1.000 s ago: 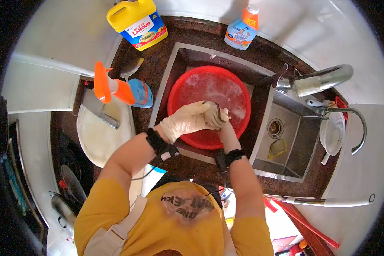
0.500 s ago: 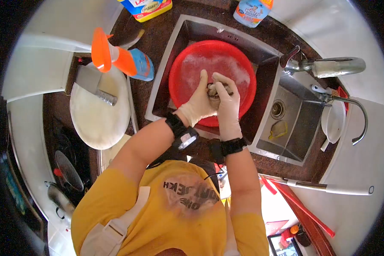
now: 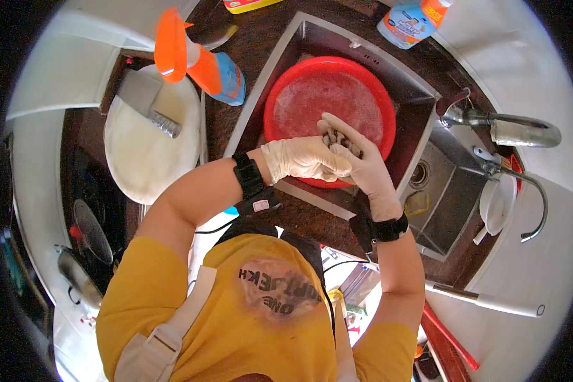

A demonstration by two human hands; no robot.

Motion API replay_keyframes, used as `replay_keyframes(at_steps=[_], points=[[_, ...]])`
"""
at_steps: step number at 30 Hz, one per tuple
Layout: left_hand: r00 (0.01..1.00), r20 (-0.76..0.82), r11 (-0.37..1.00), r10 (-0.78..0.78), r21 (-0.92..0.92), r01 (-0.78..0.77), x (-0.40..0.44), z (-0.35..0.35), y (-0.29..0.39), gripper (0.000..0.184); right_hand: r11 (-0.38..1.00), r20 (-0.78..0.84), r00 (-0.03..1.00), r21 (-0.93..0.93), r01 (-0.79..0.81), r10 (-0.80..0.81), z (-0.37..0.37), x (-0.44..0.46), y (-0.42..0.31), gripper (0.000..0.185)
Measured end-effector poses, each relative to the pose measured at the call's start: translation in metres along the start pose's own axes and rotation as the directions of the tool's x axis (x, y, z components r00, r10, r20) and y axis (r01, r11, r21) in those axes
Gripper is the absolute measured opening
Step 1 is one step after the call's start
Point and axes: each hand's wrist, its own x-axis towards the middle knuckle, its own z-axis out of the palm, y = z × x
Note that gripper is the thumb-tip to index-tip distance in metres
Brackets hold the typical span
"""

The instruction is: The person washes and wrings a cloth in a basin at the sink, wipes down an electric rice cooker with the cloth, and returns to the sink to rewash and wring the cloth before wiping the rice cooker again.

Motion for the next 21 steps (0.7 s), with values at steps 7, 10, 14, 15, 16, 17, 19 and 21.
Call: replay_keyframes(at_steps=[7, 10, 14, 15, 16, 17, 19, 21], points=[[0.962, -0.232, 0.981, -0.144, 0.091, 0.169, -0.004, 0.024, 0.008, 0.012, 0.994, -0.061, 0.992, -0.010, 0.110, -0.111, 0.015, -0.012, -0.016, 0.050], [0.987, -0.086, 0.979, -0.138, 0.138, 0.149, 0.001, 0.026, 0.005, 0.012, 0.996, -0.060, 0.996, 0.041, 0.075, -0.072, 0.012, -0.019, -0.022, 0.045], [0.972, -0.197, 0.944, -0.124, 0.280, 0.177, 0.012, 0.022, -0.010, 0.011, 0.993, -0.033, 0.993, -0.013, 0.113, -0.114, 0.000, -0.016, -0.022, 0.039], [0.978, -0.195, 0.927, -0.074, 0.348, 0.140, 0.015, 0.018, -0.016, 0.011, 0.995, -0.035, 0.996, -0.067, 0.077, -0.079, -0.003, -0.015, -0.022, 0.036], [0.978, -0.196, 0.927, -0.070, 0.349, 0.136, 0.018, 0.012, -0.017, 0.011, 0.992, -0.041, 0.998, -0.120, 0.039, -0.044, -0.006, -0.013, -0.020, 0.033], [0.972, -0.199, 0.910, -0.125, 0.367, 0.192, 0.021, 0.006, -0.016, 0.011, 0.992, -0.038, 0.998, -0.123, 0.040, -0.045, -0.009, -0.010, -0.017, 0.033], [0.963, -0.200, 0.891, -0.181, 0.382, 0.247, 0.029, -0.004, -0.028, 0.011, 0.983, -0.052, 0.998, -0.182, 0.036, -0.046, -0.016, -0.005, -0.009, 0.030], [0.963, -0.251, 0.831, 0.103, 0.554, 0.056, 0.042, -0.010, -0.049, 0.010, 0.983, -0.051, 0.997, -0.179, 0.044, -0.054, -0.020, -0.005, -0.004, 0.029]])
